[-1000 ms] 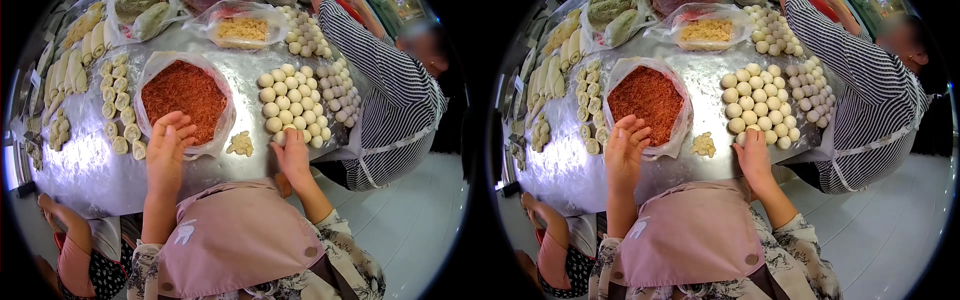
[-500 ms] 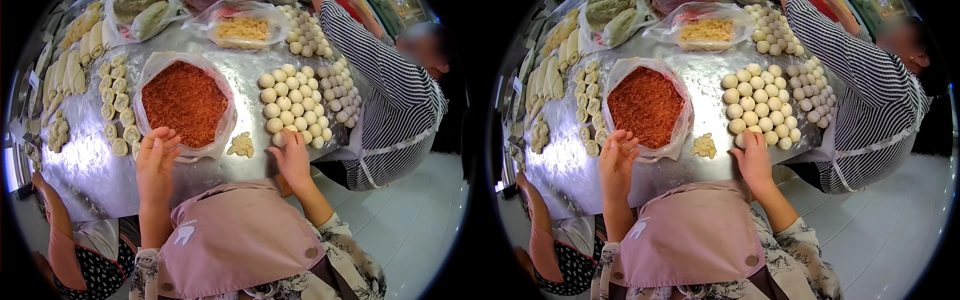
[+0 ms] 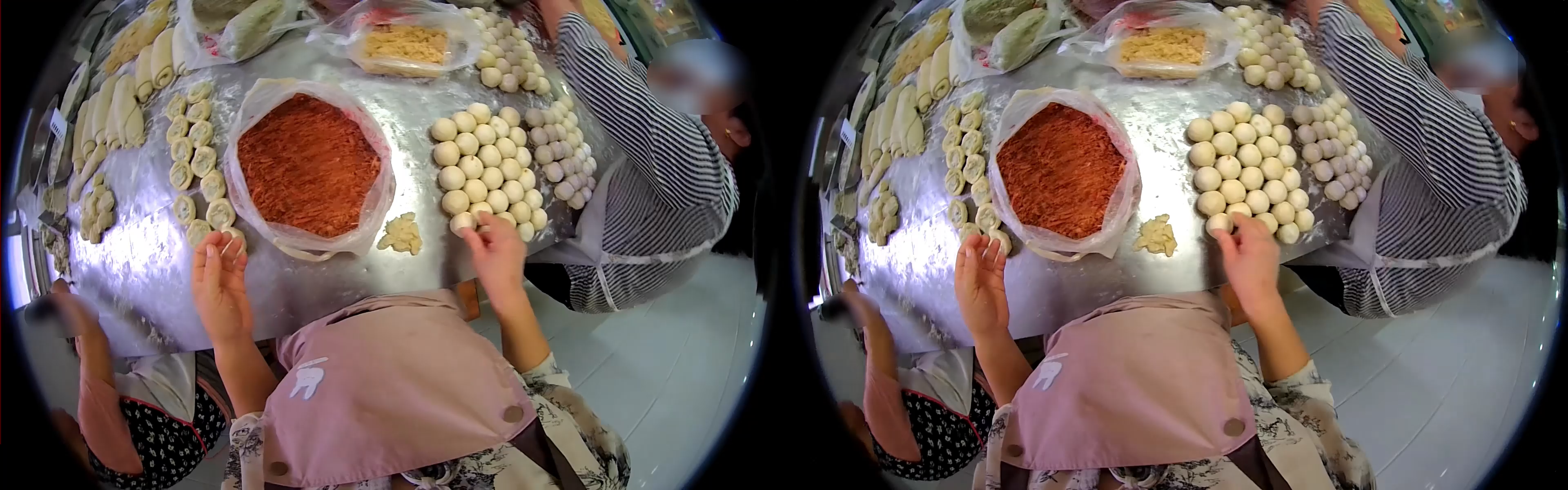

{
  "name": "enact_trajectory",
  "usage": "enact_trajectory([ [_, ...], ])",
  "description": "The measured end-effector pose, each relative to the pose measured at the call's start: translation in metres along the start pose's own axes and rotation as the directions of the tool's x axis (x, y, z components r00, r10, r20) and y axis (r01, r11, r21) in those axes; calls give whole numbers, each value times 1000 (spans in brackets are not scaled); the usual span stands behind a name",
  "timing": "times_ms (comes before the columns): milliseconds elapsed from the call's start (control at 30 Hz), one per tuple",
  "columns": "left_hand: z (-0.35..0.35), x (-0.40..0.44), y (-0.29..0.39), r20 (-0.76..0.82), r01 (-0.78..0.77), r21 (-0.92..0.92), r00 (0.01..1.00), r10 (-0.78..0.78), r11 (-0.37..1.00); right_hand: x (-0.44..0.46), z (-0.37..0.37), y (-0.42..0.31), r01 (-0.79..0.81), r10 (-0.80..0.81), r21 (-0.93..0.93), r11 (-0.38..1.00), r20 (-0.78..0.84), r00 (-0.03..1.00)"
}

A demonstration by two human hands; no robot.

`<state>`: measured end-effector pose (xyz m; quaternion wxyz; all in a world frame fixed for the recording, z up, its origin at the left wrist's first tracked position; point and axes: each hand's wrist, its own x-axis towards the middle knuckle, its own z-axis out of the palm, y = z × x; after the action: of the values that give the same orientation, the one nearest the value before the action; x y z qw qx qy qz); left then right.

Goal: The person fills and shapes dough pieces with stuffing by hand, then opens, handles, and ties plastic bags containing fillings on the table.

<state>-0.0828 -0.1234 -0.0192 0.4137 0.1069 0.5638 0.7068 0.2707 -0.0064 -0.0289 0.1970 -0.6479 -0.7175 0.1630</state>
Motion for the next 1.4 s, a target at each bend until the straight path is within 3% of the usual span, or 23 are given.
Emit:
enact_trajectory([
  [100,-32,6,-14,-315,-51,224,941,122,973,13,-17,-10,-85,86,140,986,0,996],
  [167,-49,10,-22,-377,-58,456,891,252,888,23,-19,-18,-20,23,222,975,-13,1000],
  [200,-50,9,-25,-370,-110,520,864,340,847,29,-17,-28,2,-5,255,967,10,1000],
  [267,-67,11,-35,-354,-48,700,843,404,712,39,-14,-47,5,-23,312,950,53,998],
  [300,-65,12,-43,-326,-22,764,849,415,644,46,-5,-54,83,-117,367,926,70,991],
  [367,-61,12,-44,-193,4,914,884,426,405,52,-3,-99,41,-167,489,872,218,962],
  [400,-67,15,-55,-135,-16,949,880,455,313,55,6,-115,261,-363,458,850,148,920],
  [500,-55,23,-56,-128,-27,939,898,422,343,73,35,-174,566,-690,476,672,126,713],
  [633,-33,29,-53,-41,-100,949,901,432,300,102,90,-213,594,-567,179,784,594,570],
  [667,-33,29,-54,-28,-110,949,904,427,295,101,105,-216,621,-579,156,768,583,570],
  [767,-35,25,-60,-121,-88,842,931,346,532,85,119,-223,653,-561,83,753,600,571],
  [800,-34,24,-62,-146,-71,795,941,304,602,88,113,-223,665,-540,99,741,676,501],
  [833,-32,23,-60,-246,-8,602,949,195,799,90,104,-221,669,-509,119,734,749,425],
  [867,-31,20,-54,-309,60,363,949,59,930,91,98,-215,688,-532,129,714,739,413],
  [900,-31,17,-48,-332,133,100,939,-94,986,93,92,-213,709,-513,93,699,756,407],
  [967,-38,18,-33,-141,72,-92,986,-84,993,98,80,-208,747,-470,19,665,788,398],
  [1000,-37,18,-22,-45,59,-190,997,-69,980,96,85,-201,753,-528,8,658,718,454],
  [1100,-7,16,16,34,38,-321,999,-28,946,94,85,-203,706,-510,12,708,701,499],
  [1167,11,19,24,100,49,-324,995,-17,945,92,95,-206,692,-536,16,722,646,544],
  [1233,18,27,22,232,101,-312,972,-28,945,93,101,-203,714,-587,55,698,615,527],
  [1267,27,28,20,205,106,-272,977,-50,956,95,101,-201,713,-593,69,697,614,521],
  [1367,42,34,15,420,217,-251,902,-96,943,105,102,-194,710,-614,93,698,589,526],
  [1400,50,32,14,381,240,-253,915,-132,937,107,103,-192,705,-618,91,704,569,543],
])
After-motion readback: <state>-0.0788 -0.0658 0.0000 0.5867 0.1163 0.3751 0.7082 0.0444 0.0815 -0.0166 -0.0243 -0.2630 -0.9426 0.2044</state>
